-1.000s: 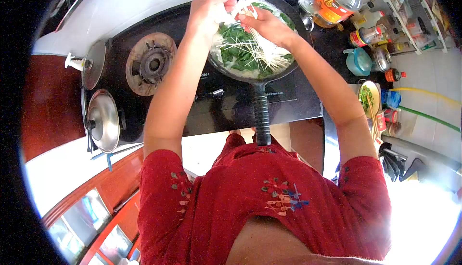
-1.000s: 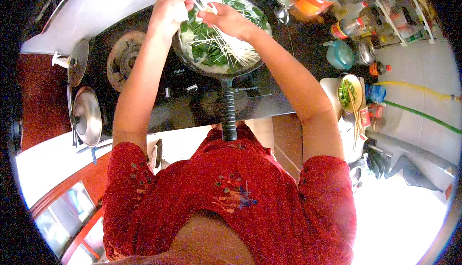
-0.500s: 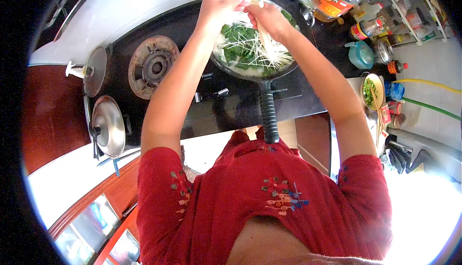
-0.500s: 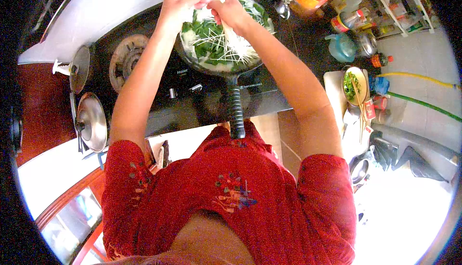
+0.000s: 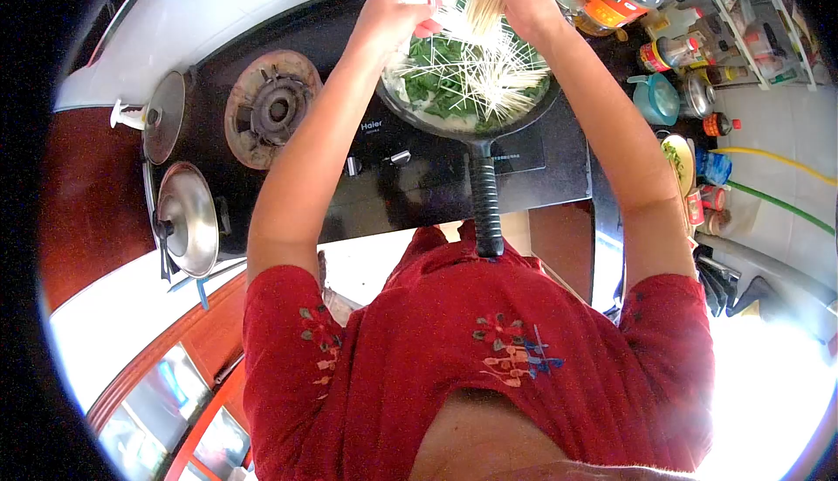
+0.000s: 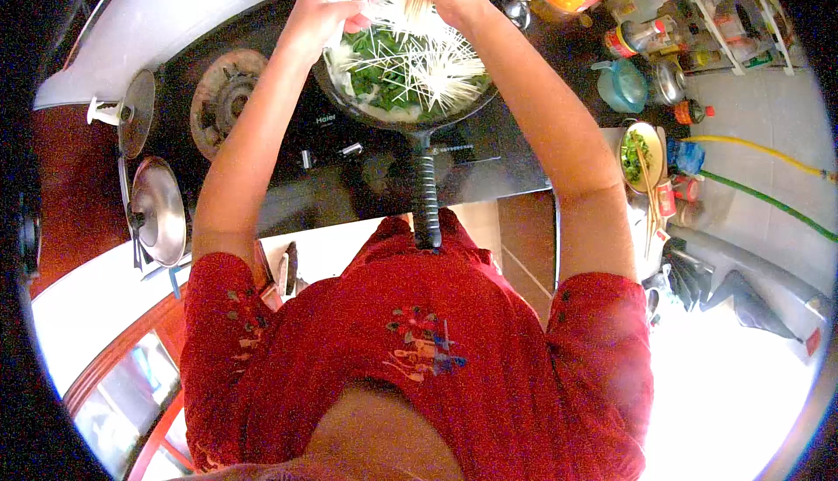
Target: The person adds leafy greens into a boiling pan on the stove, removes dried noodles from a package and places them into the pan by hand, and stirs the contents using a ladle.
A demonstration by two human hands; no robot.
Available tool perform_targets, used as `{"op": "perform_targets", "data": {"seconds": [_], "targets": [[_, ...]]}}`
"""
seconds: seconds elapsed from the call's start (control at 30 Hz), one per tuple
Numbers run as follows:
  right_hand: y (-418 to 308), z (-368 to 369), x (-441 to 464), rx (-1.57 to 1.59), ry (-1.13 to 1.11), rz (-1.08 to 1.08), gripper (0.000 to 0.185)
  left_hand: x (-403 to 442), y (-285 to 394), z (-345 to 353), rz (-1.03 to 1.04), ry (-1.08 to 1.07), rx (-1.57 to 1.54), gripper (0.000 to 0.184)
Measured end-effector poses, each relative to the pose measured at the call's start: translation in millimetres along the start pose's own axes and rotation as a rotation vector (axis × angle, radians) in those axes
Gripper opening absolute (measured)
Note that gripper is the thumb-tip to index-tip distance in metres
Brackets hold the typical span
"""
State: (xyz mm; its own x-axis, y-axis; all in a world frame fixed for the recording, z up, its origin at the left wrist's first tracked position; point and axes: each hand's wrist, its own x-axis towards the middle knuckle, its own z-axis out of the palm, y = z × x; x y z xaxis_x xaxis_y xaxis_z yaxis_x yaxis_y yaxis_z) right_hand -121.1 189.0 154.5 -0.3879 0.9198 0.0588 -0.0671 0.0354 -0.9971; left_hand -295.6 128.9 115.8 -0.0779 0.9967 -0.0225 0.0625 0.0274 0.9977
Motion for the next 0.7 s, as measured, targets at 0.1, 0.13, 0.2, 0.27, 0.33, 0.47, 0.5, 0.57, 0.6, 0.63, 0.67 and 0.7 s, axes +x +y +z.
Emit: {"op": "perform_targets", "data": {"seconds": [0.1,0.13,0.2,0.27,0.33,0.47,0.5,0.57,0.6,0.63,0.67,0.7], "targets": [[4,4,-2,0.046,0.017,0.018,0.024,-3,0,-6,-0.011,-0.026,0.029,0.025],[5,6,-2,0.094,0.039,0.034,0.025,-4,2,-8,-0.013,-0.023,0.036,0.025],[7,8,-3,0.144,0.039,0.036,0.027,-6,4,-11,-0.004,-0.008,0.028,0.024],[9,8,-2,0.090,0.018,0.004,0.029,-6,8,-13,0.024,0.016,-0.001,0.021],[16,3,4,-0.070,-0.025,-0.060,0.031,-7,15,-14,0.016,0.051,-0.025,0.018],[19,6,7,-0.055,-0.012,-0.052,0.037,-12,32,-15,-0.054,0.124,-0.033,0.015],[18,7,9,-0.049,-0.006,-0.047,0.039,-13,34,-16,-0.056,0.127,-0.015,0.015],[12,10,9,-0.034,-0.005,-0.017,0.042,-16,37,-18,-0.046,0.121,-0.011,0.014],[7,13,7,-0.026,-0.011,0.008,0.044,-18,38,-18,-0.033,0.111,-0.024,0.013],[4,15,6,-0.018,-0.016,0.033,0.046,-19,40,-18,-0.021,0.102,-0.037,0.012],[6,15,8,-0.020,-0.002,0.008,0.046,-21,41,-16,-0.027,0.114,-0.041,0.011],[9,16,12,-0.021,0.011,-0.018,0.047,-22,43,-14,-0.034,0.126,-0.044,0.011]]}}
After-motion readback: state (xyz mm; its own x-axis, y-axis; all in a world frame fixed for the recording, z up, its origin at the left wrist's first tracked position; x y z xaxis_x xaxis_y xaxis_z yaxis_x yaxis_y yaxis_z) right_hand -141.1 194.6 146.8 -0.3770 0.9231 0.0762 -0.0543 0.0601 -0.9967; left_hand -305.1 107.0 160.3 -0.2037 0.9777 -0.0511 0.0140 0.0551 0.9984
